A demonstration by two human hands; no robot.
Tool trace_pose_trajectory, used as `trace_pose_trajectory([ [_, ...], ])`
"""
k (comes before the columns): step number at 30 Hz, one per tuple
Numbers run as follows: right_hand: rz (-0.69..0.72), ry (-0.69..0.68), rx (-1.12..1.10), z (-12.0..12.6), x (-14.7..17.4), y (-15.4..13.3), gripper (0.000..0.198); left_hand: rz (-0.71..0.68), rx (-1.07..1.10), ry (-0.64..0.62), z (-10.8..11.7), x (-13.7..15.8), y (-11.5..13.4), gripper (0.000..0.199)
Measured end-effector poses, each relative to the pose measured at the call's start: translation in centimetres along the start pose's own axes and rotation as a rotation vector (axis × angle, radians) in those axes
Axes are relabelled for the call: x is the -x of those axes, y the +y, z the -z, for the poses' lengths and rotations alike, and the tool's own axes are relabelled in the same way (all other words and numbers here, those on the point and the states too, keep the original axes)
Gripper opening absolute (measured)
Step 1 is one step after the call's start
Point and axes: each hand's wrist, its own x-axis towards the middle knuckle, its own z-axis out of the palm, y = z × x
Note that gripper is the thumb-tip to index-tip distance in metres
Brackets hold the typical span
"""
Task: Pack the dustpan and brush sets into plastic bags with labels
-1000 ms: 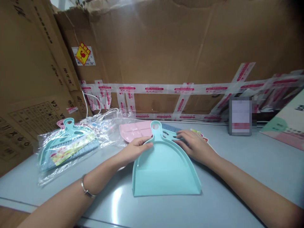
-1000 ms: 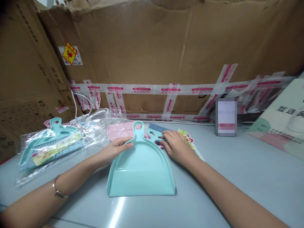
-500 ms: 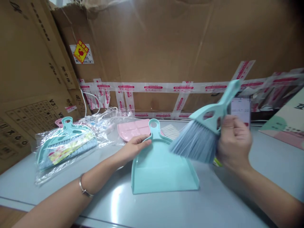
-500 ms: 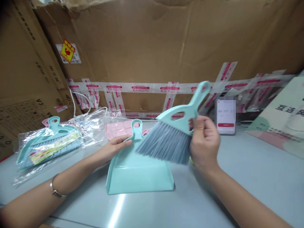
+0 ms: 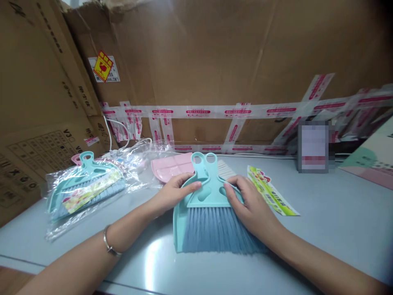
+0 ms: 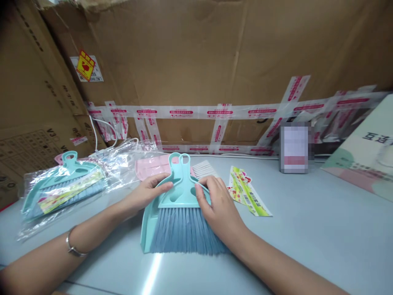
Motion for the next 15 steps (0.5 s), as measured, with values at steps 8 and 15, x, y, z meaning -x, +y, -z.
trace_pose_trajectory([
  [8,0.010,0.062,0.025,-1.1,0.0,1.2,0.017,-0.013,-0.110,-0.023,-0.2,0.0,0.0,0.027],
  [15,-0.242,-0.127,-0.159,-0.2,-0.4,1.0,0.035,-0.014,-0.142,-0.007,-0.1,-0.1,-0.3,0.028],
])
